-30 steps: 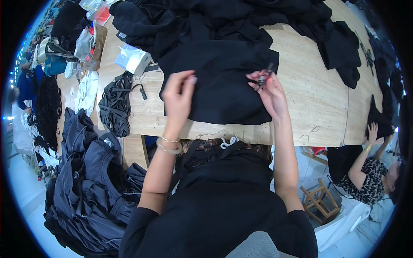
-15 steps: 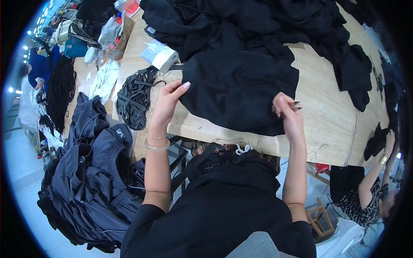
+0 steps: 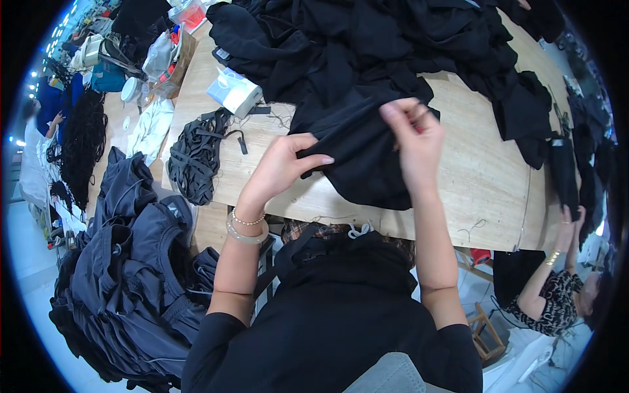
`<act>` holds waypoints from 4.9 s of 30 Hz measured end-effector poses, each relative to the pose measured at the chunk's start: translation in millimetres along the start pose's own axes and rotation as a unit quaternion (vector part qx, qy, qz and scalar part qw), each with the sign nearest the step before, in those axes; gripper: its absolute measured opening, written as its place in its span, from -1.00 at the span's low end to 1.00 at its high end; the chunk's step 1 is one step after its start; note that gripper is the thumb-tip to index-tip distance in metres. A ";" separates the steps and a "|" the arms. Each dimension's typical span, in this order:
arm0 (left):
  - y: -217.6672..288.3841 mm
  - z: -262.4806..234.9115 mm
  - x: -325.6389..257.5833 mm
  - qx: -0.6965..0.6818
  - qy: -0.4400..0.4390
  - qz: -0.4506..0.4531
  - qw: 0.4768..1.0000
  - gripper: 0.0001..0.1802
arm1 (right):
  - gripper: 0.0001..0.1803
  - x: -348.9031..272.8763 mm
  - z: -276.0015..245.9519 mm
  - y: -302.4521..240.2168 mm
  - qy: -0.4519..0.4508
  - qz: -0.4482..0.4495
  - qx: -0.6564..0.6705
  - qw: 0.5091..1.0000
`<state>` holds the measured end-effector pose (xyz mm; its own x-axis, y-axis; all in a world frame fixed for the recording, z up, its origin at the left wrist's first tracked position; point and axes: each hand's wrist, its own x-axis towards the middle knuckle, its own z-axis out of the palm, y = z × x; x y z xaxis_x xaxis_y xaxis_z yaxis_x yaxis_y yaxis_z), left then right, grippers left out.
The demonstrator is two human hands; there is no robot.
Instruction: The person uses small scissors to trim loose threads and fabric edges from black garments on a wooden table. They handle the items one at a time, cutting small bits of thread and fabric, then placing the finished pieces aside.
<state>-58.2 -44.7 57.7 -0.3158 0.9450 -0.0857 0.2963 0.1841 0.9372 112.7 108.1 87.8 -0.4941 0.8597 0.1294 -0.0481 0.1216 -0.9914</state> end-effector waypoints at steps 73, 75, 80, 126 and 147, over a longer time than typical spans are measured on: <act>61.3 56.6 -16.7 -0.519 0.085 -0.067 0.848 -0.90 | -0.67 -39.6 -31.4 -40.2 -0.122 -0.182 -0.167 0.961; 63.7 56.0 -15.7 -0.526 0.072 -0.080 0.844 -0.90 | -0.61 -35.5 -22.7 -27.9 -0.139 -0.258 -0.243 0.925; 61.7 56.4 -16.5 -0.522 0.072 -0.087 0.846 -0.90 | -0.80 -34.6 -14.9 -29.0 -0.115 -0.239 -0.157 0.951; 60.6 57.5 -17.6 -0.510 0.088 -0.038 0.855 -0.78 | -0.48 -49.9 -31.5 -37.2 -0.115 -0.073 -0.030 0.990; 56.0 35.3 -34.8 -0.064 0.205 0.051 0.975 -0.81 | -0.84 -20.0 25.9 -28.4 -0.209 -0.147 -0.119 0.959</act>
<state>1.2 -57.7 101.3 -0.6315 0.7648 0.1282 0.2390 0.0347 0.9704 101.5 74.6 112.9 -0.7967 0.5029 0.3353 -0.0636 0.4819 -0.8739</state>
